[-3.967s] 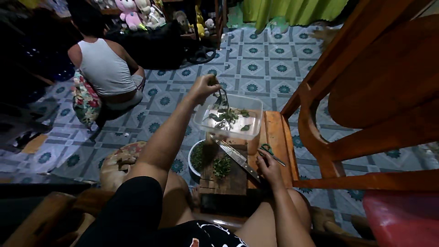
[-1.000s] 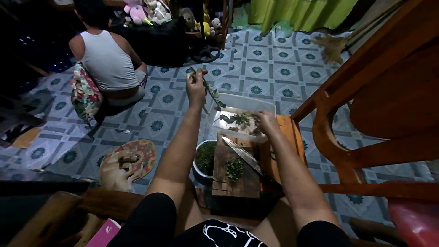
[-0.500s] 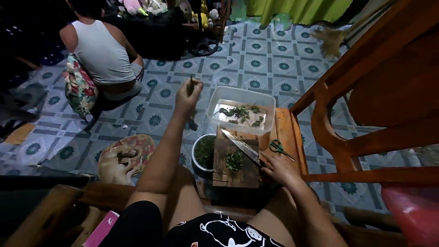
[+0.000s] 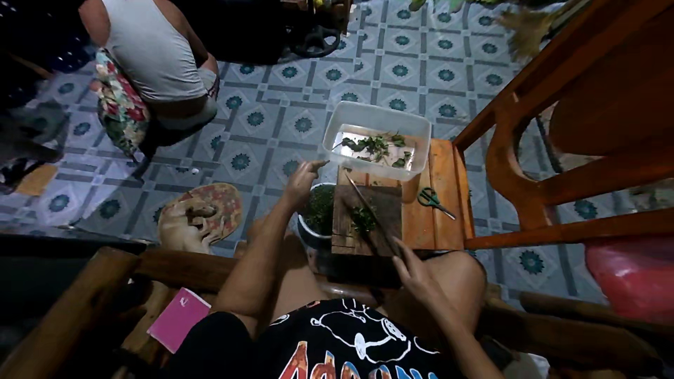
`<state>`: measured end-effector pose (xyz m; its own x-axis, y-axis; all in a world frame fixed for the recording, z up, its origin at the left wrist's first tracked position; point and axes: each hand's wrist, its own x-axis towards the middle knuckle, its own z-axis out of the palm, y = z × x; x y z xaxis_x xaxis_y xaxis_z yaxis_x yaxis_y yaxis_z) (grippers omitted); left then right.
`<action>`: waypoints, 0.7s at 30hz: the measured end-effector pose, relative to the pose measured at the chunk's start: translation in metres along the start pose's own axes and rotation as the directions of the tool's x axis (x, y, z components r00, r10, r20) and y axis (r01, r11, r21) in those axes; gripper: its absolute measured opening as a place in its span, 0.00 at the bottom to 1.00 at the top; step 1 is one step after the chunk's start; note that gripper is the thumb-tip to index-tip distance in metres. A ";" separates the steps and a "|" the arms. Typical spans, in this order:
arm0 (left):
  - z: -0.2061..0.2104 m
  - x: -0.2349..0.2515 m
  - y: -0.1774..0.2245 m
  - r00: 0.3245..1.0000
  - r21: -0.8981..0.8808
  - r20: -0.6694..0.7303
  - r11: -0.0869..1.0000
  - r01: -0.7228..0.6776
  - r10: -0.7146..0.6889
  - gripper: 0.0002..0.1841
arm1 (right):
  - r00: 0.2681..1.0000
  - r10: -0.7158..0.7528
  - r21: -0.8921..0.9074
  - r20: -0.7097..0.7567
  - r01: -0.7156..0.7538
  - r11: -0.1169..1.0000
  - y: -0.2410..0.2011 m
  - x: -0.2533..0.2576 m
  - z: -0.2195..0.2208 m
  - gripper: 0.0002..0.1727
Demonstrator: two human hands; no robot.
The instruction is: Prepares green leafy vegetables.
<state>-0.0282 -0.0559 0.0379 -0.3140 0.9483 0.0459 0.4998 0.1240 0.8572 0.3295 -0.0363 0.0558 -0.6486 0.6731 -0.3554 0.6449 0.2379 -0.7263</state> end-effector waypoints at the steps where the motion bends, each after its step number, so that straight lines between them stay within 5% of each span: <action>1: 0.003 -0.008 0.000 1.000 0.003 -0.013 1.000 -0.005 0.005 0.27 | 1.000 0.004 0.059 0.006 -0.004 0.998 -0.003 -0.008 0.014 0.29; 8: 0.047 -0.044 -0.014 0.999 0.071 -0.028 0.997 -0.026 0.028 0.26 | 0.999 0.023 0.142 0.033 -0.028 0.989 0.011 -0.022 0.067 0.33; 16: 0.102 -0.059 0.004 0.981 0.346 0.169 0.938 0.035 -0.099 0.27 | 0.995 0.099 0.045 -0.009 -0.098 0.994 0.011 -0.021 0.053 0.35; 21: 0.124 -0.067 0.009 0.991 0.479 0.081 0.876 0.052 -0.103 0.24 | 0.991 0.130 -0.108 0.005 -0.129 0.986 -0.014 -0.029 0.046 0.36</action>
<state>0.0974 -0.0822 -0.0212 -0.2969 0.9511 -0.0845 0.8084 0.2975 0.5080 0.3209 -0.0909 0.0490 -0.5611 0.6950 -0.4496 0.7629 0.2233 -0.6068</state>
